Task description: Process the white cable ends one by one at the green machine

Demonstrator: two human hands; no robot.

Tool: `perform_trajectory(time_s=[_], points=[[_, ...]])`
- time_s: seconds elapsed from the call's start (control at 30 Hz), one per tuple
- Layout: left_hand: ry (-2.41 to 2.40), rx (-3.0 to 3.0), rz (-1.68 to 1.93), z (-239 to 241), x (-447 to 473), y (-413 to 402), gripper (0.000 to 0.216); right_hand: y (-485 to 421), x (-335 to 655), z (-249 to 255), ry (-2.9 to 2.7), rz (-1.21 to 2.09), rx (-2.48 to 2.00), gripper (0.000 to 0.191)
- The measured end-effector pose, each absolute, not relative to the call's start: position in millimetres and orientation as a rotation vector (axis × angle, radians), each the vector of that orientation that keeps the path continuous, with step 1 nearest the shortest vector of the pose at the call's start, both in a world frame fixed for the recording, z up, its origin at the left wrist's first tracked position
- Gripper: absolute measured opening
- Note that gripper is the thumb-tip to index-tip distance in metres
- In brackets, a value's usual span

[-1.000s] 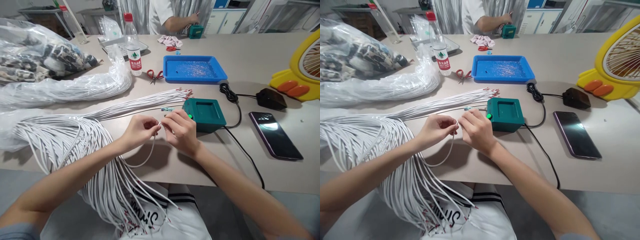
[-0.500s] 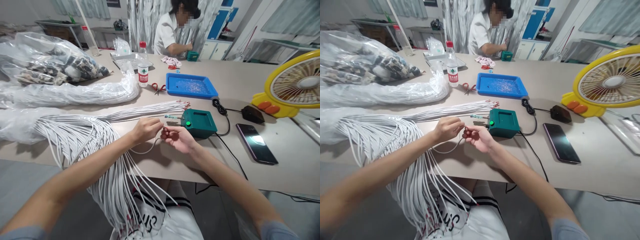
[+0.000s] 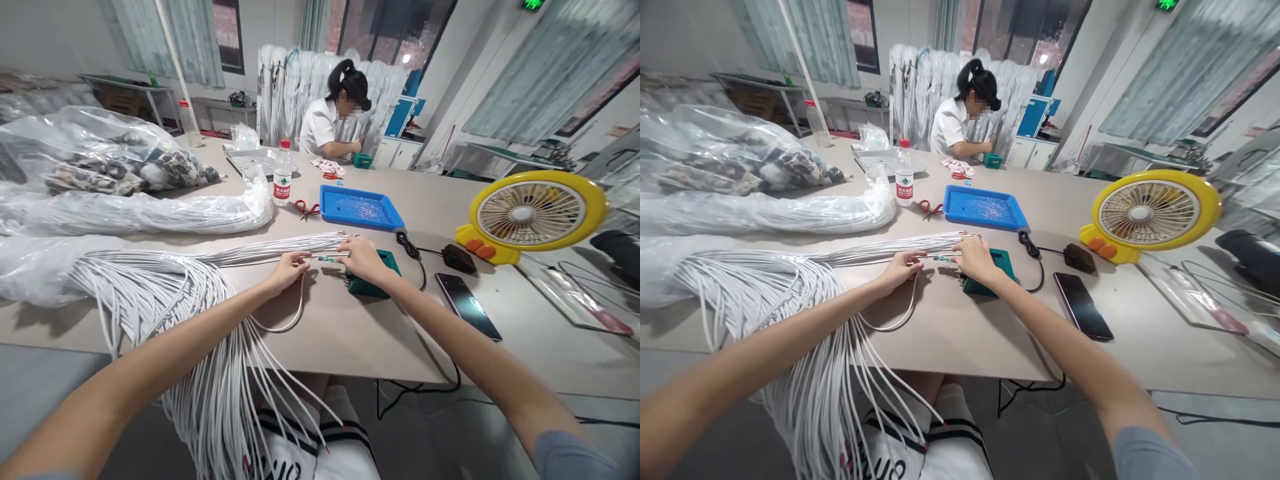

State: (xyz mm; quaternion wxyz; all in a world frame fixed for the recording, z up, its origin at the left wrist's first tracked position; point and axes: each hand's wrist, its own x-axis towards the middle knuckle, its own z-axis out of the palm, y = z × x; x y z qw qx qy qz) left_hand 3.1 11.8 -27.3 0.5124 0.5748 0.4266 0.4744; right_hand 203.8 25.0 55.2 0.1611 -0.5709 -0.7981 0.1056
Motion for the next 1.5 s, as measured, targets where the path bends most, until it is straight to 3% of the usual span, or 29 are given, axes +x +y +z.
perform_trajectory(time_s=[0.23,0.63,1.2,1.5], points=[[1.025,1.296,1.117,-26.2,4.8,13.0,0.032,43.5,202.3,57.9,-2.567,0.169,-1.780,0.029],[1.000,1.317,1.128,-25.0,4.7,15.0,0.027,28.5,192.2,47.1,-2.701,-0.154,-1.784,0.030],[1.023,1.246,1.099,-22.8,4.8,14.4,0.036,22.5,181.7,42.1,-2.727,-0.154,-1.705,0.021],[1.041,1.242,1.087,-22.7,2.9,15.1,0.036,26.1,187.5,43.8,-2.625,-0.142,-1.734,0.035]])
